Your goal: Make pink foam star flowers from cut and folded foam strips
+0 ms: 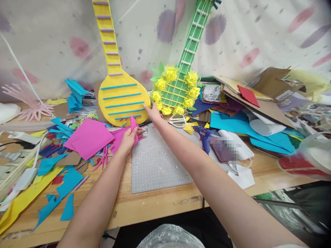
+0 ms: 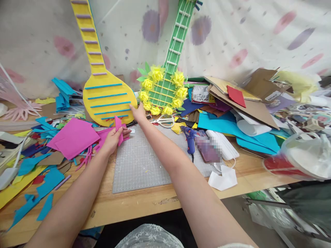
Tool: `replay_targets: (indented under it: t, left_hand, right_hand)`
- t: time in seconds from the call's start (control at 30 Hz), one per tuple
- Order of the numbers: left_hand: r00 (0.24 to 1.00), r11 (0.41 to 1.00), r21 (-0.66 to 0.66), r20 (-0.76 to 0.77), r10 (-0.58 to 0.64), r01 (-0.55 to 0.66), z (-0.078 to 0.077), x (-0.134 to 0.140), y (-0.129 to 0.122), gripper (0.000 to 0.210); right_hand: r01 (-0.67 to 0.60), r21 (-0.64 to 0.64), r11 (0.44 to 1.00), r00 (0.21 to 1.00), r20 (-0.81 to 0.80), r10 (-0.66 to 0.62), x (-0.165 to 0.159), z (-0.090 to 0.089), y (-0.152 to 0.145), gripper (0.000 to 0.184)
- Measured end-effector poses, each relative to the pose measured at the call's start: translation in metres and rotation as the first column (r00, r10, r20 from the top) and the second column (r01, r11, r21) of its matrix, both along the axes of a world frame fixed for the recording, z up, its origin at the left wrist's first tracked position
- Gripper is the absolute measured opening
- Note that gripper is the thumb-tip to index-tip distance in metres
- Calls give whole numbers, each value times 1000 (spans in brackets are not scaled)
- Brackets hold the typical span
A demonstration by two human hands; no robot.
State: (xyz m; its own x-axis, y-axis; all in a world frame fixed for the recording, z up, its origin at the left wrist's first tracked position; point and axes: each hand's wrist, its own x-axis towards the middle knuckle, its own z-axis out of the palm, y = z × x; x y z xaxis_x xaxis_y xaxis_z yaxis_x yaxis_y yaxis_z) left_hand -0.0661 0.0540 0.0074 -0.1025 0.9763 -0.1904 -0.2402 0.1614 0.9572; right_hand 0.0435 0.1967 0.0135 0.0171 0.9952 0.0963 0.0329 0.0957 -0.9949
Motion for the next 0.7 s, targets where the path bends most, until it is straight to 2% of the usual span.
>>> replay_targets:
  t: [0.1,0.17,0.27,0.37,0.5,0.57,0.63,0.7]
  left_hand:
    - [988,990,29,-71,140,-139,-5,-9,4,22]
    - [960,966,67,-113,256,-249,-8,-15,6,23]
    - [912,914,148,-108,396,-379,-9,-22,7,24]
    - [875,855,229,-33,484,-464,-4,-29,9,25]
    - [811,766,290,72,581,-574,14,-36,13,22]
    - [785,724,321,126,607,-611,27,-40,16,20]
    - [766,675,377,189,614,-634,42,-45,21,18]
    - [766,650,413,258,589,-638,53,-53,26,16]
  right_hand:
    - [28,-120,992,998,-57,-35,-16,2,-1,46]
    - [-1,-131,991,993,-120,-15,-21,5,-3,39]
    - [-46,-44,998,973,-226,35,-21,14,-2,34]
    - [-32,99,995,962,-266,57,-13,35,7,33]
    - [-22,300,954,956,-274,108,-4,79,25,38]
    - [-63,334,941,942,-291,166,-1,95,29,39]
    - [-82,328,941,933,-306,188,-2,102,25,39]
    - [-88,296,951,932,-312,183,-4,97,14,39]
